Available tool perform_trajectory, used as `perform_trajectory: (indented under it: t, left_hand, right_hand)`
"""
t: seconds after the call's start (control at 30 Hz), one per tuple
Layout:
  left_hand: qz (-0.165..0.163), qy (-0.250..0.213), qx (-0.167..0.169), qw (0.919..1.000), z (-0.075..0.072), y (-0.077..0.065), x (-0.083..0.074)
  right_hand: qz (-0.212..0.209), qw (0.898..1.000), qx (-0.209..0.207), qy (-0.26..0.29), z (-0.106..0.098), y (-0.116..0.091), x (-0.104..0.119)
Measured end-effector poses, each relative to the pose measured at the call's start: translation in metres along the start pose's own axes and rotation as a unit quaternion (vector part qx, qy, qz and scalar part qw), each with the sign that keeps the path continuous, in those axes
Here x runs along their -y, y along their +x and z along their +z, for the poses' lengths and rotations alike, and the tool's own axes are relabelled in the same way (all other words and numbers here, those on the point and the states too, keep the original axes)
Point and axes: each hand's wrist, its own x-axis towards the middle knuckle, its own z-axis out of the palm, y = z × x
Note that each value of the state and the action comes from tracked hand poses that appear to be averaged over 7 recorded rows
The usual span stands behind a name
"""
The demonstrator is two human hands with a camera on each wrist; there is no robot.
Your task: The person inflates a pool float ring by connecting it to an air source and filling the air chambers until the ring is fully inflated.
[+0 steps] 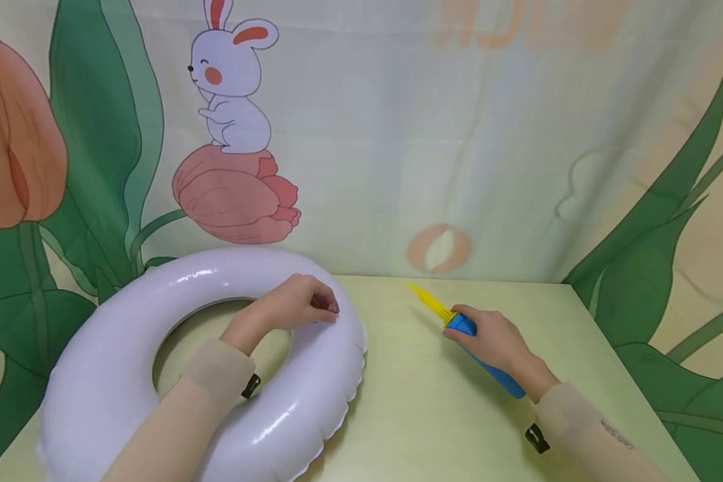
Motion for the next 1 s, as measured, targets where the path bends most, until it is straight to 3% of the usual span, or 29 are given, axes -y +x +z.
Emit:
perform_trajectory:
  t: [0.23, 0.63, 1.0]
  left_hand:
    - [-0.026, -0.065, 0.022, 0.9973, -0.0055, -0.0047, 0.0018]
    - [-0.052, -0.080, 0.015, 0.9953, -0.0050, -0.0027, 0.0029]
    - [-0.075, -0.162, 0.020, 0.9837, -0.0004, -0.0033, 0.0077]
  right_hand:
    - [0.029, 1.000, 0.011, 0.004, -0.0001, 0.0010, -0.0046]
    - [0.037, 0.999, 0.010, 0.008, -0.0021, 0.0009, -0.0093]
    - [0.055, 0.998, 0.013, 0.011, -0.0029, 0.0014, -0.0096]
